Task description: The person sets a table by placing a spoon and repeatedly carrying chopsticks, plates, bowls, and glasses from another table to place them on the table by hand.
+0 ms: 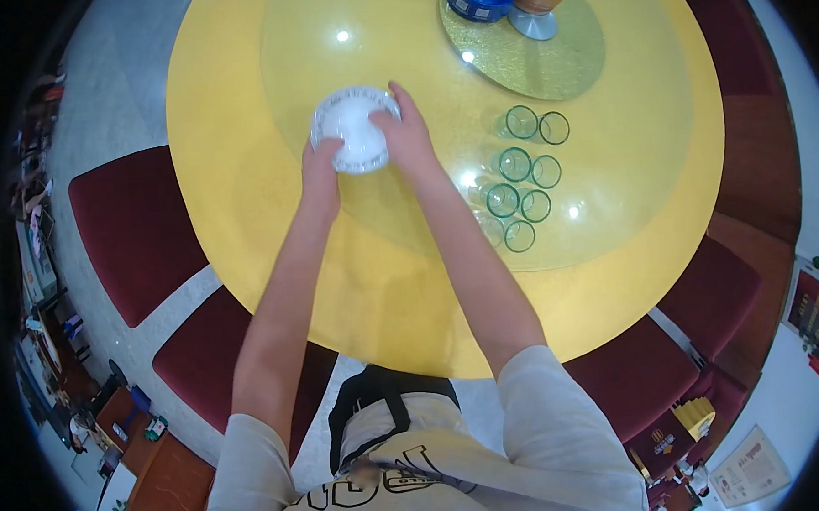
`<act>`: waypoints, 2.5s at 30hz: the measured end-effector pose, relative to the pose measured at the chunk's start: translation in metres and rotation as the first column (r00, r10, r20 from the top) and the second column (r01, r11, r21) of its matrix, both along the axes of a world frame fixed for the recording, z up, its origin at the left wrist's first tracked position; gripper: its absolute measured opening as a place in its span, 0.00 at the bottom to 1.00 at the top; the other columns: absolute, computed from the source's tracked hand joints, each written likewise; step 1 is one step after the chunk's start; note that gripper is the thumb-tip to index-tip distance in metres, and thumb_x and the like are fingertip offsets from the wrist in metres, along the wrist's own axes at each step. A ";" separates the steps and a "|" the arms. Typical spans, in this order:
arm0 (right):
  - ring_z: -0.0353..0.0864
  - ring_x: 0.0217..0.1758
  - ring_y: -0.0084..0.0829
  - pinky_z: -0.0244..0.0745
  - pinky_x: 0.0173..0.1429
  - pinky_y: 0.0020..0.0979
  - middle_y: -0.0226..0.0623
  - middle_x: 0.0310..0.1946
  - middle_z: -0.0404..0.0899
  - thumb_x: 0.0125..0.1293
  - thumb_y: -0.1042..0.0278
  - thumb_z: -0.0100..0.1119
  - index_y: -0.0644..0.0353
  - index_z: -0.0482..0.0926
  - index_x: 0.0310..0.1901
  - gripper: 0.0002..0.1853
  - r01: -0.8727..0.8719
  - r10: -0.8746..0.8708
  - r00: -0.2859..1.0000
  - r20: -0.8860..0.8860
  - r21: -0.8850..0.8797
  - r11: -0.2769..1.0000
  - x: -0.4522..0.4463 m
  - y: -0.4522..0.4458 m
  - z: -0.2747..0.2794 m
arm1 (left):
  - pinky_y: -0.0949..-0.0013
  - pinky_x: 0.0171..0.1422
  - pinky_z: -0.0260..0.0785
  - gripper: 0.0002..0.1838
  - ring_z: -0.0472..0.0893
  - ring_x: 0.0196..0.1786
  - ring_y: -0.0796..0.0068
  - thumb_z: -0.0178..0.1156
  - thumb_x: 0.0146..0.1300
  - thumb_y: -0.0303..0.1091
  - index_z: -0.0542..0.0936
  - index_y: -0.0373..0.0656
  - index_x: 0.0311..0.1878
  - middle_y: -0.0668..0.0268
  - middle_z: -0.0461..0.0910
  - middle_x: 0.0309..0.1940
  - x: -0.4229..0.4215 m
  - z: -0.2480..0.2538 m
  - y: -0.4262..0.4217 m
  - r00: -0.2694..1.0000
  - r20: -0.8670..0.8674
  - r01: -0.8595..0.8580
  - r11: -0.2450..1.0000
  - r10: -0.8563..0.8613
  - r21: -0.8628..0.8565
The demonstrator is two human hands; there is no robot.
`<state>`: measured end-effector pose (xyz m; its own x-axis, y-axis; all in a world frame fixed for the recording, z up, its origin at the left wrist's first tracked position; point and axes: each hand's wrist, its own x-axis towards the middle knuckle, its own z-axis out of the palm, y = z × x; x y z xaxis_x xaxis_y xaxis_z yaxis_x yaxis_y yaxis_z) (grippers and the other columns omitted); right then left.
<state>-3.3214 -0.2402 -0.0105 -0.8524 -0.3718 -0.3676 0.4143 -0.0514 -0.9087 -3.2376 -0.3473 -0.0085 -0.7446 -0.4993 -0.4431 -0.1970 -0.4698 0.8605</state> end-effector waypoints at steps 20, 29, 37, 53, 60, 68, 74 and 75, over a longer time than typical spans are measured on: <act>0.69 0.56 0.32 0.63 0.61 0.31 0.39 0.50 0.69 0.51 0.80 0.48 0.65 0.67 0.56 0.26 -0.338 0.302 0.873 -0.384 -0.029 0.941 0.225 -0.012 0.232 | 0.64 0.66 0.60 0.34 0.68 0.60 0.63 0.45 0.42 0.22 0.61 0.36 0.60 0.56 0.68 0.53 0.241 0.222 0.016 0.821 -0.352 -0.342 0.881 0.450 0.328; 0.68 0.59 0.31 0.60 0.64 0.31 0.41 0.56 0.68 0.54 0.80 0.51 0.65 0.65 0.58 0.26 -0.806 0.686 0.566 -0.457 -0.130 0.578 0.464 -0.044 0.304 | 0.64 0.66 0.60 0.38 0.68 0.61 0.62 0.42 0.38 0.21 0.59 0.36 0.61 0.55 0.68 0.55 0.507 0.287 0.039 0.506 -0.482 -0.741 0.647 0.715 0.181; 0.67 0.59 0.28 0.60 0.63 0.27 0.40 0.55 0.68 0.50 0.83 0.46 0.65 0.63 0.61 0.31 -0.999 0.924 -0.022 -0.383 -0.015 -0.031 0.722 -0.018 0.300 | 0.63 0.64 0.62 0.39 0.70 0.59 0.62 0.43 0.38 0.22 0.58 0.37 0.62 0.55 0.68 0.53 0.763 0.291 0.148 0.011 -0.314 -0.963 0.094 0.949 0.251; 0.67 0.59 0.30 0.60 0.64 0.29 0.40 0.54 0.68 0.46 0.82 0.44 0.64 0.64 0.61 0.33 -0.489 0.487 -0.796 -0.360 -0.093 -0.867 1.099 0.005 0.278 | 0.62 0.64 0.64 0.39 0.70 0.58 0.61 0.43 0.39 0.23 0.58 0.38 0.63 0.55 0.67 0.54 1.027 0.269 0.253 -0.800 -0.257 -0.596 -0.768 0.542 0.235; 0.67 0.59 0.30 0.60 0.64 0.29 0.40 0.53 0.69 0.46 0.82 0.44 0.64 0.65 0.60 0.32 -0.460 0.487 -0.815 -0.315 -0.159 -0.873 1.248 -0.049 0.281 | 0.62 0.63 0.65 0.38 0.70 0.58 0.62 0.44 0.39 0.22 0.58 0.38 0.63 0.56 0.67 0.54 1.167 0.278 0.199 -0.831 -0.232 -0.548 -0.815 0.505 0.189; 0.67 0.59 0.39 0.59 0.64 0.32 0.47 0.53 0.67 0.47 0.78 0.48 0.66 0.66 0.57 0.30 -0.224 0.233 -0.899 -0.370 -0.068 -0.972 1.408 -0.043 0.272 | 0.61 0.60 0.67 0.36 0.74 0.54 0.61 0.44 0.39 0.22 0.61 0.38 0.60 0.55 0.71 0.49 1.294 0.285 0.195 -0.943 -0.221 -0.300 -0.920 0.247 0.254; 0.67 0.59 0.31 0.59 0.64 0.29 0.40 0.53 0.67 0.46 0.82 0.45 0.62 0.65 0.60 0.32 -0.154 0.124 -0.918 -0.376 0.051 -0.987 1.549 -0.043 0.252 | 0.62 0.60 0.68 0.34 0.73 0.54 0.62 0.44 0.41 0.22 0.61 0.37 0.60 0.55 0.71 0.49 1.427 0.258 0.194 -0.964 -0.193 -0.241 -0.908 0.183 0.344; 0.66 0.60 0.31 0.59 0.64 0.28 0.41 0.54 0.67 0.46 0.82 0.45 0.62 0.65 0.60 0.32 -0.160 0.132 -0.930 -0.343 0.053 -0.986 1.564 -0.043 0.249 | 0.62 0.60 0.68 0.34 0.73 0.54 0.62 0.44 0.41 0.22 0.61 0.37 0.60 0.55 0.71 0.49 1.440 0.251 0.195 -0.964 -0.195 -0.241 -0.902 0.179 0.360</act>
<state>-1.7574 -0.2835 0.2384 0.9738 0.2156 -0.0715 -0.0757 0.0113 -0.9971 -1.7980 -0.1523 0.2430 0.8875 0.1422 -0.4383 0.2069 0.7269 0.6548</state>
